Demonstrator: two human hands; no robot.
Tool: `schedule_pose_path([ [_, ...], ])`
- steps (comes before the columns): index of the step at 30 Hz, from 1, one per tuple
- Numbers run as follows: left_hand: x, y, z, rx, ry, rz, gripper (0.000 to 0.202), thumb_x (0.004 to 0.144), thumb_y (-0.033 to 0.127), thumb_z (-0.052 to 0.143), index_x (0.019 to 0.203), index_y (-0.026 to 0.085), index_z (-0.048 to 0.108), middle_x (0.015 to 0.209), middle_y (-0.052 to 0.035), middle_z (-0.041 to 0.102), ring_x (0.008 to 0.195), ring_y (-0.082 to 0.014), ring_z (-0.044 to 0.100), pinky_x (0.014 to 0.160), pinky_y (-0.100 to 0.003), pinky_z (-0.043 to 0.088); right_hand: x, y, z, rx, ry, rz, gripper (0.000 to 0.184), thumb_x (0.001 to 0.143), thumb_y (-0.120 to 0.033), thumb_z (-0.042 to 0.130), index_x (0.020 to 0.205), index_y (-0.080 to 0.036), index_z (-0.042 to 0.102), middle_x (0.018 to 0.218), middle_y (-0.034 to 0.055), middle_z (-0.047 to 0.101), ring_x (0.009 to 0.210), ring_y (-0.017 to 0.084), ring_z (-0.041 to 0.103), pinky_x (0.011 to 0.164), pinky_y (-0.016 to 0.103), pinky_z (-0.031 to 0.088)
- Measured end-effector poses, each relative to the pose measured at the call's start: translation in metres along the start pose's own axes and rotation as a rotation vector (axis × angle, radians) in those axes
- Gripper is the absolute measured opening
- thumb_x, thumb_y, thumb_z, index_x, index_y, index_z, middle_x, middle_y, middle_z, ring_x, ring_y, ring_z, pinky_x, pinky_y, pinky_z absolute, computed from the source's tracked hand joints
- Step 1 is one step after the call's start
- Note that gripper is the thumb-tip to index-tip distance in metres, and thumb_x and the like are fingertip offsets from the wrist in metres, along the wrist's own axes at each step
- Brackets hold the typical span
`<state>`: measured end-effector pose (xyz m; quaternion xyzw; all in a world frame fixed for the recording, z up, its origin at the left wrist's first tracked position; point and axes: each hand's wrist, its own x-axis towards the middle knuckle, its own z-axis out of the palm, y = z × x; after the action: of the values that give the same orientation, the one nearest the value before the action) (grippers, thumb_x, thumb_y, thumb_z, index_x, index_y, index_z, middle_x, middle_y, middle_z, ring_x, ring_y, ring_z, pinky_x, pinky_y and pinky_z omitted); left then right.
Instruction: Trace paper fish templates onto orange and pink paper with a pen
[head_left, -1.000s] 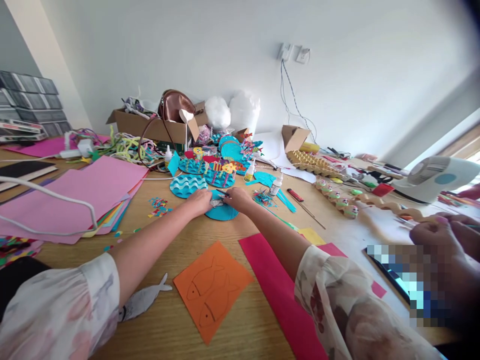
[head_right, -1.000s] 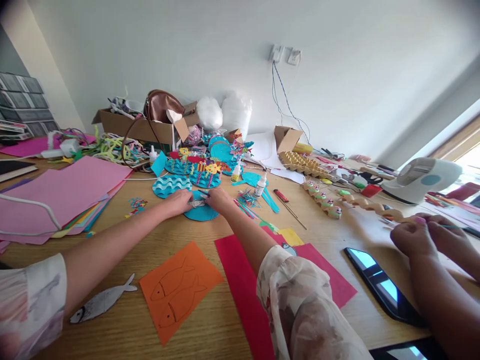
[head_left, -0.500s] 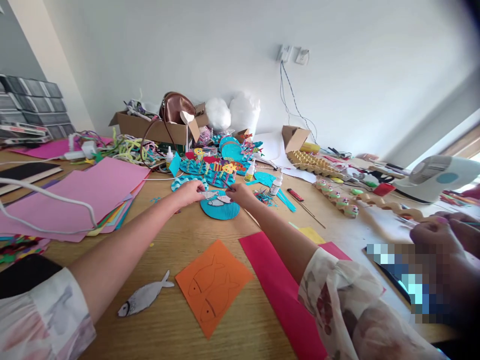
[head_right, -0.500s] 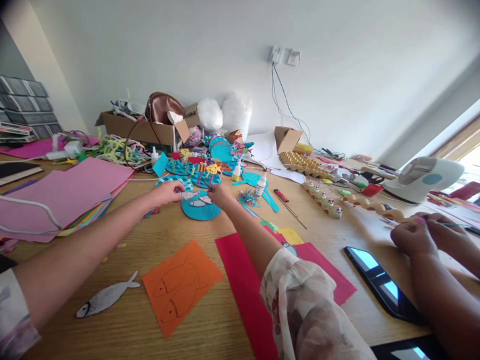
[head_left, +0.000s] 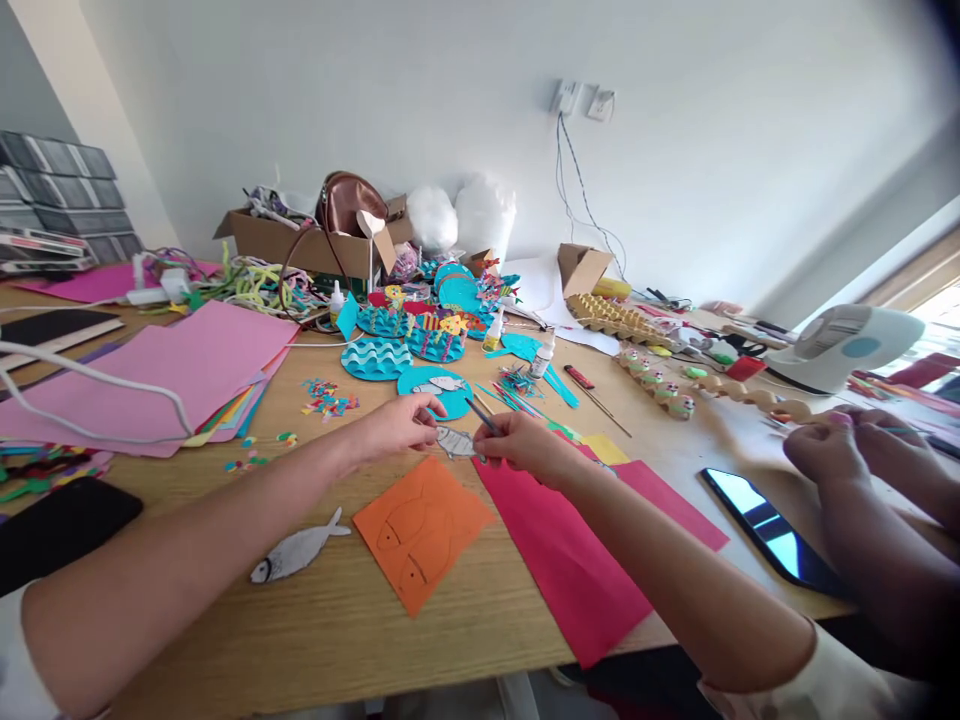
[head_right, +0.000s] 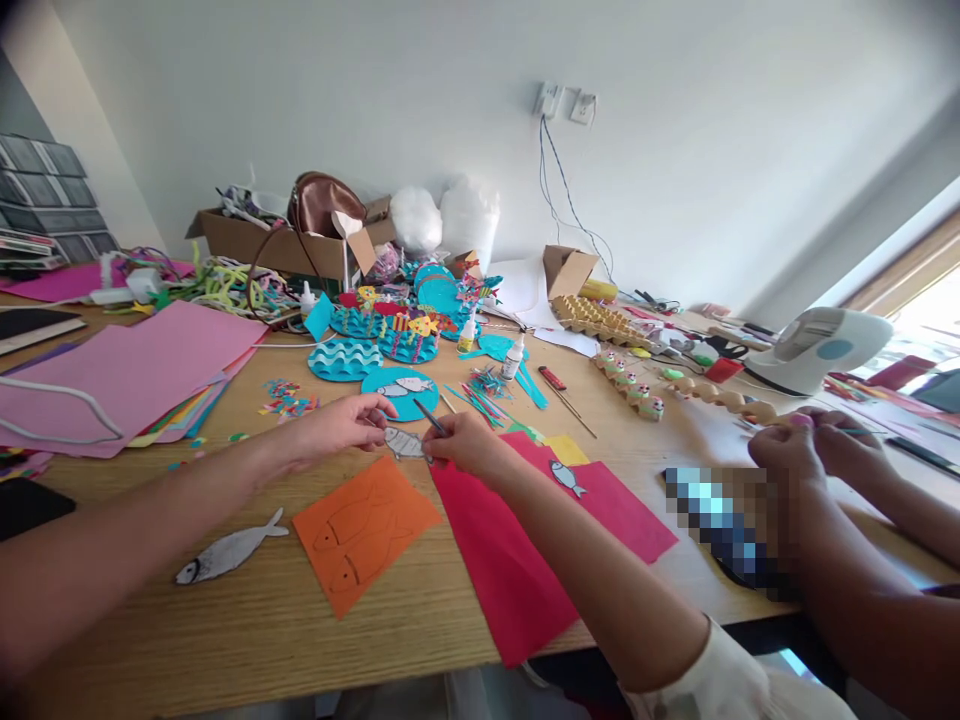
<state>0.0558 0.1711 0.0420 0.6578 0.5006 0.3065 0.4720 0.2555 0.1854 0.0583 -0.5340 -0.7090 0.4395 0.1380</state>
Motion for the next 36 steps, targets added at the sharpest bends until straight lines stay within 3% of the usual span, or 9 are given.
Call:
schedule_pose_path([
  [2,-0.006,-0.007,0.001,0.169,0.024,0.028,0.023,0.068,0.013,0.050,0.091,0.015,0.057,0.079,-0.0016,0.059,0.072,-0.0141,0.056,0.063,-0.024,0.044,-0.011,0.009,0.007,0.022,0.009,0.045,0.006,0.072,-0.014,0.054,0.067,-0.016,0.057,0.043,-0.0066,0.050,0.035,0.004,0.038,0.034,0.015,0.024],
  [6,-0.021,-0.017,0.001,0.434,-0.045,0.064,0.022,0.073,0.015,0.045,0.085,0.016,0.064,0.086,-0.0033,0.066,0.080,-0.0170,0.059,0.069,-0.026,0.043,-0.024,0.019,0.021,0.043,0.031,0.064,0.008,0.070,-0.011,0.054,0.066,-0.017,0.052,0.046,-0.0065,0.053,0.038,0.005,0.046,0.037,0.015,0.032],
  [10,-0.034,-0.019,0.008,0.555,-0.093,0.131,0.031,0.076,0.009,0.040,0.091,0.017,0.066,0.092,-0.0021,0.069,0.084,-0.0154,0.061,0.075,-0.024,0.043,-0.025,0.027,0.031,0.028,0.045,0.026,0.010,0.068,-0.009,0.053,0.066,-0.018,0.051,0.050,-0.0062,0.055,0.046,0.008,0.055,0.046,0.017,0.041],
  [14,-0.040,-0.020,0.016,0.708,-0.139,0.223,0.041,0.074,0.002,0.038,0.101,0.017,0.065,0.102,-0.0042,0.067,0.095,-0.0166,0.059,0.084,-0.027,0.043,-0.025,0.032,0.036,-0.058,0.050,0.002,0.011,0.065,-0.008,0.051,0.064,-0.018,0.055,0.050,-0.0046,0.056,0.050,0.010,0.057,0.049,0.019,0.041],
  [21,-0.044,-0.021,0.021,0.786,-0.235,0.267,0.041,0.079,0.003,0.036,0.107,0.019,0.063,0.103,-0.0052,0.061,0.098,-0.0168,0.056,0.085,-0.026,0.043,-0.036,0.026,0.042,-0.235,0.094,-0.033,0.011,0.064,-0.008,0.051,0.064,-0.018,0.056,0.053,-0.0036,0.057,0.052,0.010,0.053,0.049,0.020,0.032],
  [28,-0.043,-0.032,0.027,0.812,-0.208,0.338,0.041,0.081,0.005,0.035,0.106,0.020,0.063,0.100,-0.0053,0.058,0.094,-0.0177,0.053,0.081,-0.027,0.042,-0.039,0.021,0.045,-0.364,0.150,-0.043,0.014,0.067,-0.010,0.054,0.057,-0.018,0.048,0.051,-0.0031,0.053,0.051,0.010,0.048,0.049,0.021,0.024],
  [36,-0.040,-0.046,0.030,0.820,-0.153,0.371,0.031,0.089,0.017,0.033,0.099,0.021,0.063,0.090,-0.0034,0.054,0.086,-0.0177,0.050,0.071,-0.026,0.037,-0.036,0.028,0.046,-0.388,0.186,-0.034,0.010,0.068,-0.013,0.054,0.059,-0.017,0.052,0.057,-0.0017,0.056,0.053,0.009,0.046,0.048,0.020,0.025],
])
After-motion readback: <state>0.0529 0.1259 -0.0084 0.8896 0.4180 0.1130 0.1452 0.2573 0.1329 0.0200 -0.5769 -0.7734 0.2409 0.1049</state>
